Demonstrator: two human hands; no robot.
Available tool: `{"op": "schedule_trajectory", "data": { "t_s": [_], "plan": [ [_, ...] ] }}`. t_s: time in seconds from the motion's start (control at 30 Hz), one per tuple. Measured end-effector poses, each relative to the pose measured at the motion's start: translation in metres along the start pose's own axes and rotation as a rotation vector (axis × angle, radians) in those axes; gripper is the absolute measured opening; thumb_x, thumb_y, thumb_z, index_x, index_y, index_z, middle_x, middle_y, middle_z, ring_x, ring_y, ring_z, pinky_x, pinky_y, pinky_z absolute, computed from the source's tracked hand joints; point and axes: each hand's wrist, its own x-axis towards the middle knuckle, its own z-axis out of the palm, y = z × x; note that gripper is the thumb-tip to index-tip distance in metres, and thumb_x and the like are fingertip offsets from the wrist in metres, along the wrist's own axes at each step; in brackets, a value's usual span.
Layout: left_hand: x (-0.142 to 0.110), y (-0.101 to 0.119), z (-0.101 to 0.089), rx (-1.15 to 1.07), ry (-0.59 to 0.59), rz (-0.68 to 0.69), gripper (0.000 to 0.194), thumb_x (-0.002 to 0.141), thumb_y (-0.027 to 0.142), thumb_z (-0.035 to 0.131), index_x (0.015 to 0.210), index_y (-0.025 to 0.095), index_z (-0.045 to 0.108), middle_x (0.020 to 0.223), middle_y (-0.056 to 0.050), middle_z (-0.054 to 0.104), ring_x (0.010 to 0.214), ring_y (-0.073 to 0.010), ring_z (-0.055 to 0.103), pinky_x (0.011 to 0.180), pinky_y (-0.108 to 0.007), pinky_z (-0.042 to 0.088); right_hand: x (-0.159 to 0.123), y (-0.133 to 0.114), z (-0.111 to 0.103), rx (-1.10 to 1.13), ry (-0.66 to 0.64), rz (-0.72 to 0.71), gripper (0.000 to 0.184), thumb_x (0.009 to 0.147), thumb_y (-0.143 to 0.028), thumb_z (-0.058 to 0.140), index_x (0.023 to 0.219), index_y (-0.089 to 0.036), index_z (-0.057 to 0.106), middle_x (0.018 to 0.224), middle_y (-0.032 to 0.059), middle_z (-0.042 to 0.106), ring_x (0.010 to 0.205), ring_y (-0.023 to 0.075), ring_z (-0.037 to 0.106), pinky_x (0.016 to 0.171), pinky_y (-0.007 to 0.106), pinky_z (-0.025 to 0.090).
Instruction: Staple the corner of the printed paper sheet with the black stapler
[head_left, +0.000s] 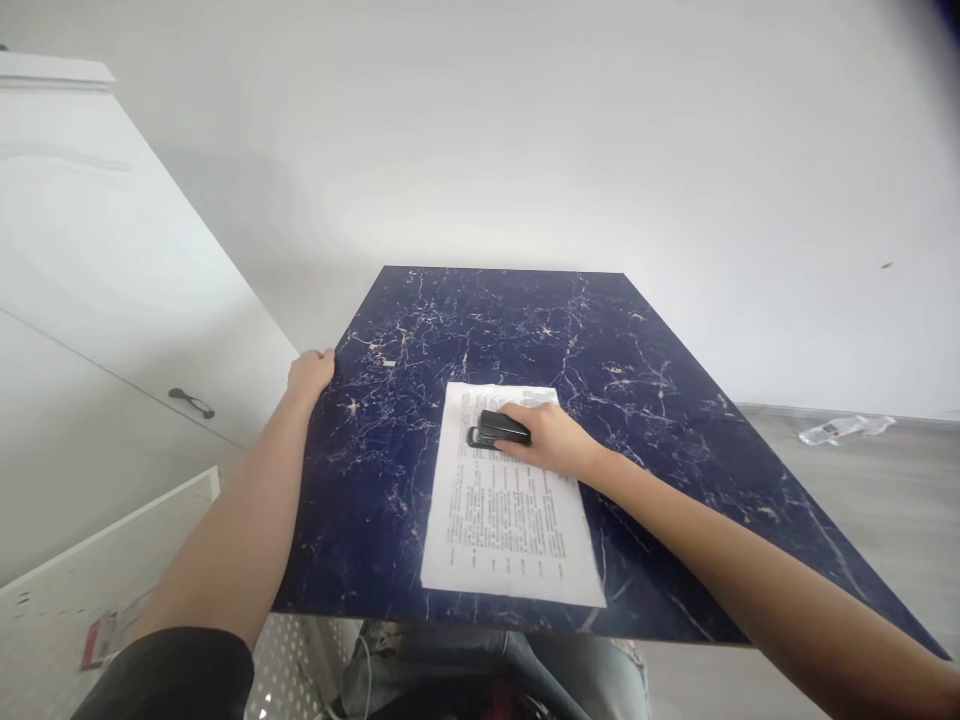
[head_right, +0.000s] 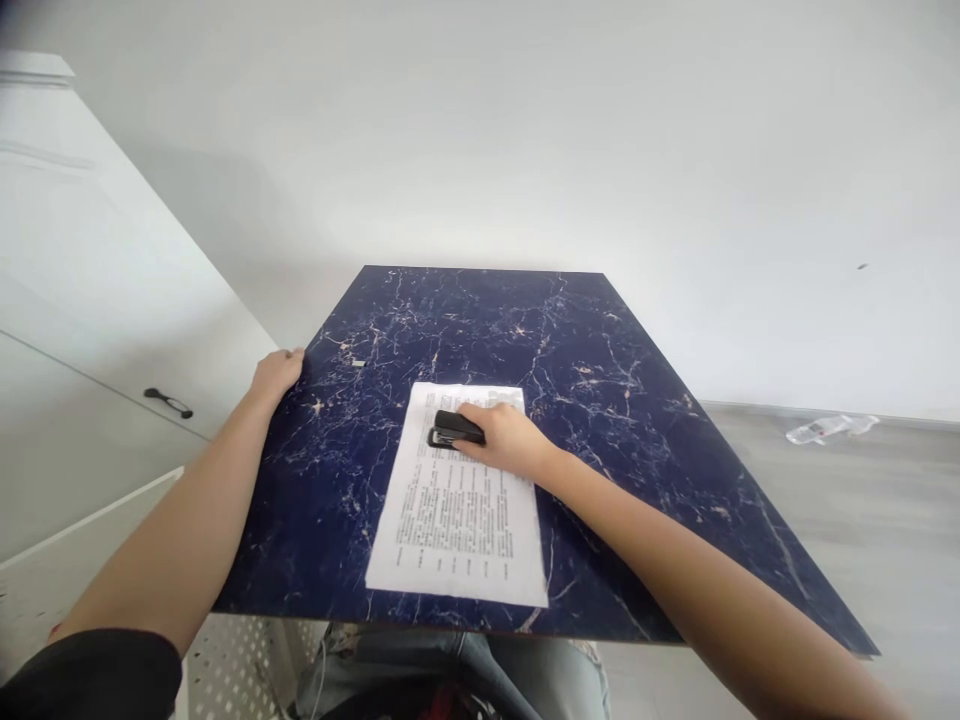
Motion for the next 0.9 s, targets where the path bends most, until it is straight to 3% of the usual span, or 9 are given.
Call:
{"op": "schedule_trajectory", "data": {
  "t_s": [0.1, 0.13, 0.23, 0.33, 0.4, 0.53, 0.63, 0.73, 0.9],
  "plan": [
    [-0.025, 0.030, 0.015, 0.161, 0.245, 0.259, 0.024, 0.100, 0.030, 0.048, 0.107, 0.013, 0.064, 0.127, -0.025, 0.062, 0.132, -0.0424, 0.049, 0.112, -0.057, 0.037, -0.017, 0.011, -0.004, 0.004, 0.004, 0.015, 0.024, 0.095, -0.040, 0.066, 0.113, -0.024, 0.068, 0.084, 0.0021, 0.075, 0.067, 0.0190, 0.067, 0.061, 0.031, 0.046],
    [-0.039, 0.043, 0.025, 0.180, 0.249, 0.403, 0.026, 0.102, 0.030, 0.046, 0.107, 0.014, 0.065, 0.124, -0.023, 0.064, 0.128, -0.0395, 0.051, 0.111, -0.054, 0.038, -0.018, 0.011, -0.002, 0.007, 0.017, 0.010, 0.026, 0.095, -0.041, 0.066, 0.116, -0.025, 0.067, 0.087, 0.0027, 0.076, 0.069, 0.0199, 0.068, 0.063, 0.033, 0.048],
    [-0.090, 0.078, 0.064, 0.127, -0.036, 0.778, 0.029, 0.106, 0.031, 0.042, 0.107, 0.019, 0.070, 0.116, -0.014, 0.068, 0.117, -0.0306, 0.058, 0.110, -0.047, 0.041, -0.017, 0.007, 0.003, 0.026, 0.099, -0.070, 0.033, 0.097, -0.043, 0.066, 0.125, -0.025, 0.066, 0.103, 0.0062, 0.078, 0.085, 0.0235, 0.072, 0.074, 0.037, 0.054],
    [-0.132, 0.092, 0.096, 0.149, -0.284, 0.935, 0.031, 0.106, 0.037, 0.047, 0.119, 0.020, 0.070, 0.129, -0.013, 0.066, 0.121, -0.0312, 0.057, 0.107, -0.048, 0.044, -0.021, 0.007, -0.005, 0.058, 0.219, -0.111, 0.029, 0.099, -0.044, 0.064, 0.120, -0.024, 0.068, 0.105, 0.0075, 0.077, 0.090, 0.0238, 0.072, 0.079, 0.040, 0.056],
    [-0.146, 0.090, 0.106, 0.209, -0.370, 1.004, 0.031, 0.104, 0.038, 0.053, 0.126, 0.021, 0.067, 0.136, -0.013, 0.063, 0.125, -0.0330, 0.056, 0.107, -0.051, 0.043, -0.029, 0.016, -0.023, 0.099, 0.303, -0.018, 0.030, 0.097, -0.044, 0.066, 0.120, -0.025, 0.068, 0.104, 0.0073, 0.078, 0.086, 0.0225, 0.073, 0.077, 0.039, 0.058],
    [-0.145, 0.085, 0.106, 0.205, -0.431, 1.041, 0.015, 0.098, 0.027, 0.062, 0.112, 0.022, 0.064, 0.126, -0.011, 0.066, 0.120, -0.0315, 0.058, 0.104, -0.051, 0.044, -0.046, 0.058, -0.069, 0.022, 0.417, 0.203, 0.032, 0.092, -0.040, 0.072, 0.120, -0.025, 0.069, 0.102, 0.0085, 0.078, 0.086, 0.0253, 0.074, 0.074, 0.041, 0.059],
    [-0.139, 0.088, 0.101, 0.069, -0.484, 1.016, 0.003, 0.100, 0.022, 0.057, 0.101, 0.022, 0.059, 0.117, -0.009, 0.068, 0.114, -0.0283, 0.061, 0.102, -0.048, 0.046, -0.054, 0.093, -0.087, -0.075, 0.383, 0.272, 0.026, 0.090, -0.039, 0.072, 0.112, -0.025, 0.071, 0.094, 0.0080, 0.078, 0.079, 0.0267, 0.073, 0.068, 0.040, 0.056],
    [-0.136, 0.091, 0.096, -0.084, -0.557, 0.905, 0.007, 0.103, 0.027, 0.052, 0.103, 0.024, 0.058, 0.109, -0.008, 0.069, 0.105, -0.0246, 0.065, 0.093, -0.042, 0.050, -0.055, 0.108, -0.088, -0.113, 0.268, 0.279, 0.019, 0.090, -0.037, 0.070, 0.105, -0.026, 0.070, 0.092, 0.0063, 0.077, 0.076, 0.0261, 0.072, 0.064, 0.037, 0.053],
    [-0.132, 0.093, 0.094, -0.199, -0.708, 0.749, 0.014, 0.102, 0.039, 0.056, 0.100, 0.026, 0.061, 0.099, -0.004, 0.073, 0.092, -0.0228, 0.070, 0.088, -0.039, 0.052, -0.048, 0.102, -0.077, -0.095, 0.190, 0.276, 0.012, 0.091, -0.031, 0.068, 0.101, -0.027, 0.067, 0.093, 0.0046, 0.076, 0.079, 0.0253, 0.070, 0.066, 0.037, 0.051]
  ]
}}
